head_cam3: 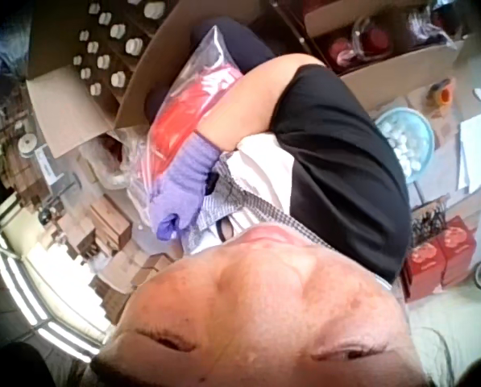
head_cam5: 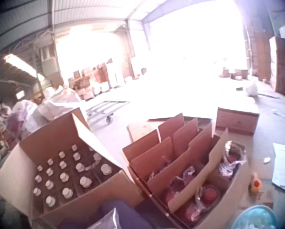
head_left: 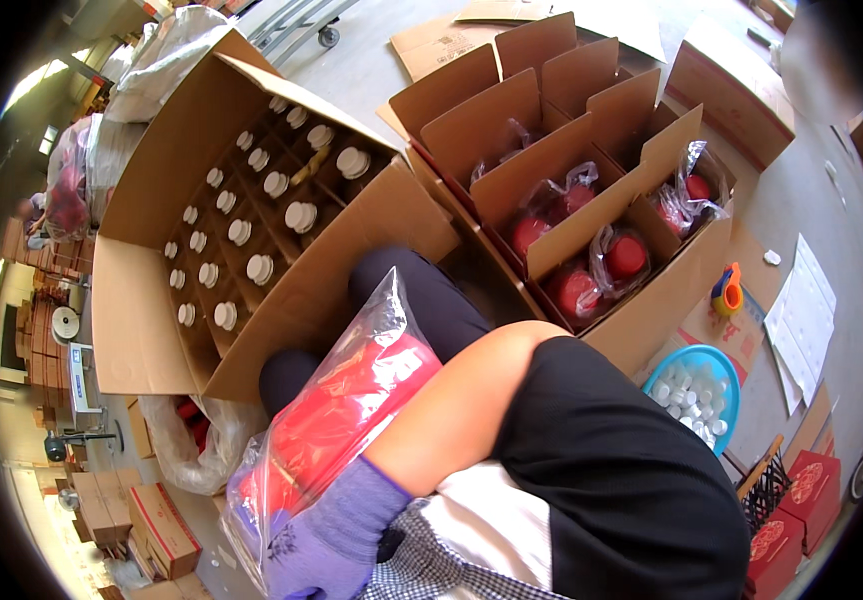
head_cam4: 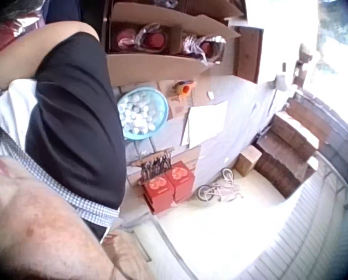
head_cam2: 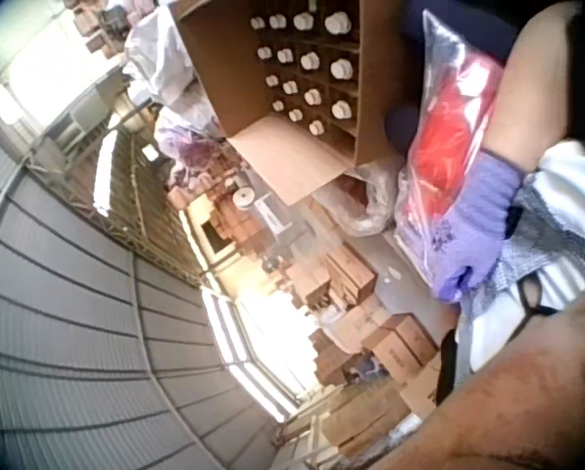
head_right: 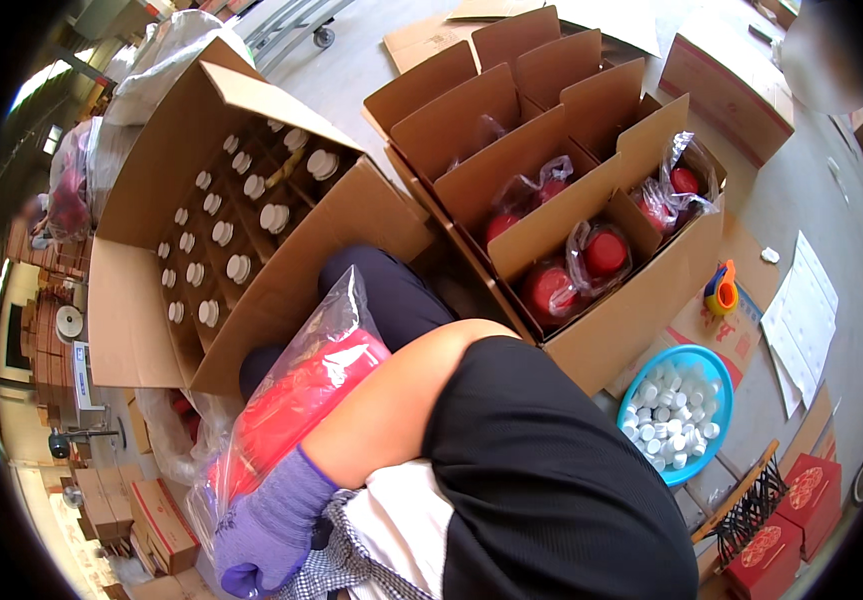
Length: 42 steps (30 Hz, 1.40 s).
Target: The person assembles red plastic containers by inserting white bottles, screwing on red lids, and inserting black rubber stoppers. They then place the assembled containers into plastic bags and pack them into cardboard boxes.
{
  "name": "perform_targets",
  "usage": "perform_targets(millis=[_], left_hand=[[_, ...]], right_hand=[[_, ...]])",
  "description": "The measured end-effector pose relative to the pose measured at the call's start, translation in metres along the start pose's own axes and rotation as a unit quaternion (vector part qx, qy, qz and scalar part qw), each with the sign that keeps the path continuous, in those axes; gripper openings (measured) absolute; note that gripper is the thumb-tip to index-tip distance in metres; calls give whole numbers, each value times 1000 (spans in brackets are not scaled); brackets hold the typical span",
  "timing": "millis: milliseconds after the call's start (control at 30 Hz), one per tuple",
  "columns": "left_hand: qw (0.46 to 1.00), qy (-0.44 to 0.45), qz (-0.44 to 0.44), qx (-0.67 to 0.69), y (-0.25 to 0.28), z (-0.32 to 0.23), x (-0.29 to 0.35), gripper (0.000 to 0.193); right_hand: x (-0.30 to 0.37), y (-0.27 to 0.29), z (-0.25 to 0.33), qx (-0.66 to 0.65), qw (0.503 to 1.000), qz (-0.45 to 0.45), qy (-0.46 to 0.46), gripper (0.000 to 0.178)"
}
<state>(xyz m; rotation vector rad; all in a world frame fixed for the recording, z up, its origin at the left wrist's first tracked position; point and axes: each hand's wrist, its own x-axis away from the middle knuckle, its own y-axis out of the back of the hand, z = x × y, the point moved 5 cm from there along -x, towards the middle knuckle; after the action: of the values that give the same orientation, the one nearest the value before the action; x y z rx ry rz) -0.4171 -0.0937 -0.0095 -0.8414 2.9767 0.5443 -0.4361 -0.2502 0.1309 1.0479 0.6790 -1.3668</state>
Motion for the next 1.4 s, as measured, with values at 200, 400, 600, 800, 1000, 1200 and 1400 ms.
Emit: perform_targets(millis=[200, 400, 600, 800, 1000, 1200, 1400], left_hand=[[993, -37, 62, 89, -76, -64, -38, 51], [928, -124, 279, 215, -273, -163, -73, 60], [830, -250, 435, 244, -510, -244, -36, 68], [746, -386, 504, -203, -639, -305, 43, 82], [714, -431, 473, -285, -709, -350, 71, 90], [726, -484, 452, -185, -669, -318, 59, 82], [647, -524, 493, -251, -671, -278, 85, 69]], right_hand=[[141, 221, 234, 649, 705, -226, -175, 37], [428, 271, 440, 645, 150, -203, -721, 39], [452, 209, 461, 675, 224, -233, -663, 40], [506, 165, 496, 543, 178, -307, -761, 35], [488, 285, 554, 549, 475, -260, -637, 48], [460, 373, 533, 379, 527, -67, -758, 33], [457, 362, 485, 103, 550, -353, -749, 47]])
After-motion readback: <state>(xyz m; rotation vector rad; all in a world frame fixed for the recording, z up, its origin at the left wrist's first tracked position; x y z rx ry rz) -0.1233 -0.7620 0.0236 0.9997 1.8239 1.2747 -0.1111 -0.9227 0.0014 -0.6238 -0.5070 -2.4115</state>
